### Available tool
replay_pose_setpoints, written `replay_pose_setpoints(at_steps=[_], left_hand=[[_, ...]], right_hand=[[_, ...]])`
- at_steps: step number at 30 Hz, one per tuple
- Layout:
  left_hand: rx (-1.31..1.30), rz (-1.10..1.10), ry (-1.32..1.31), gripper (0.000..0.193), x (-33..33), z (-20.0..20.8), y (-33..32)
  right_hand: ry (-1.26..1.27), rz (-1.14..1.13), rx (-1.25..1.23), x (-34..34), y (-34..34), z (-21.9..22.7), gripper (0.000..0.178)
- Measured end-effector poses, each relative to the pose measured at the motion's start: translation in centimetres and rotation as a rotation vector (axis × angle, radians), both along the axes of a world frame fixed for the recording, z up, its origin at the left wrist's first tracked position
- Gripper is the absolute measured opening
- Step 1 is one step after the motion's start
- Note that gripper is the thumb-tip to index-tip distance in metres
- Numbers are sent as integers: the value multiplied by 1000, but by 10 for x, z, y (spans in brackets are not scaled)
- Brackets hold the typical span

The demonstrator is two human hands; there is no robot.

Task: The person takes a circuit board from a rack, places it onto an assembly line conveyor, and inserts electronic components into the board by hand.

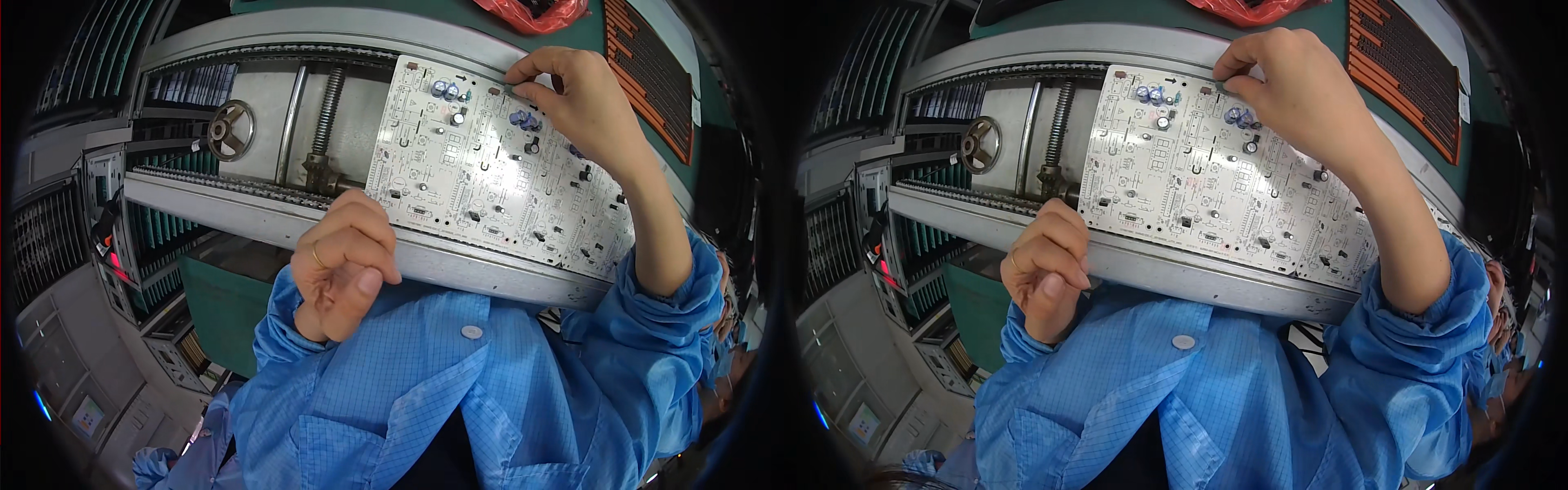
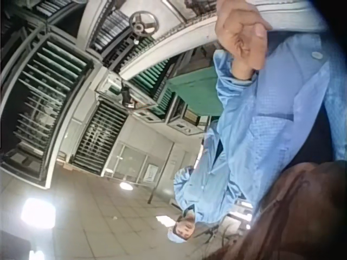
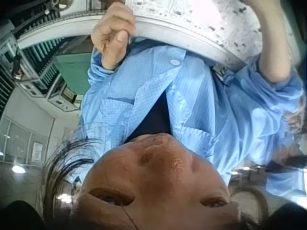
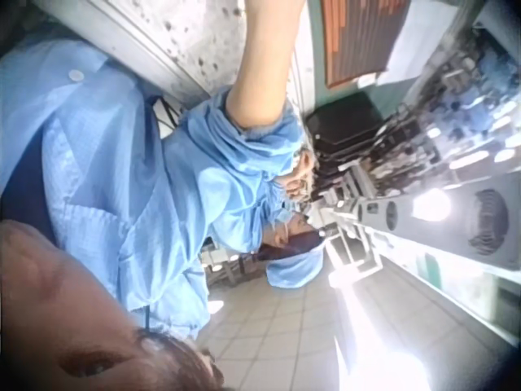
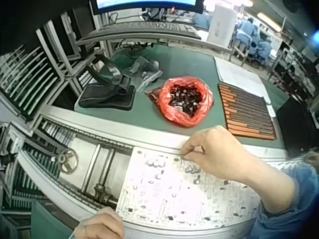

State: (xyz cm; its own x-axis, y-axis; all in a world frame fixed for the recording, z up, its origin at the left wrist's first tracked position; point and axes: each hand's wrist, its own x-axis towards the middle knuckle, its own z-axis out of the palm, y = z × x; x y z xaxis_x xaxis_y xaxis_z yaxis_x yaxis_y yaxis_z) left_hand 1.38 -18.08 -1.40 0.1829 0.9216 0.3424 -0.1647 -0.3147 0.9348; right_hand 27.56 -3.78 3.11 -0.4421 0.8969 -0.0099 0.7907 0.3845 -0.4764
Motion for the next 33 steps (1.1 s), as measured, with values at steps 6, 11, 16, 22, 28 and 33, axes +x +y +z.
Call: replay_pose_setpoints(at_steps=[6,11,16,22,28,33], left_hand=[[36,-27,45,15,0,-3,2],[24,-42,45,14,-1,-1,3],[43,-34,73,14,0,0,3],[58,-28,106,10,2,2,2],[114,-5,161,8,2,2,-1],[126,-23,202,12,2,2,0]], right_hand=[[-17,80,59,2,-3,-2,14],[115,13,10,11,-6,13,23],[394,40,-125,36,11,13,32],[455,-30,-334,-8,17,19,22],[102,204,31,-51,26,11,15],[52,264,47,-60,33,-2,18]])
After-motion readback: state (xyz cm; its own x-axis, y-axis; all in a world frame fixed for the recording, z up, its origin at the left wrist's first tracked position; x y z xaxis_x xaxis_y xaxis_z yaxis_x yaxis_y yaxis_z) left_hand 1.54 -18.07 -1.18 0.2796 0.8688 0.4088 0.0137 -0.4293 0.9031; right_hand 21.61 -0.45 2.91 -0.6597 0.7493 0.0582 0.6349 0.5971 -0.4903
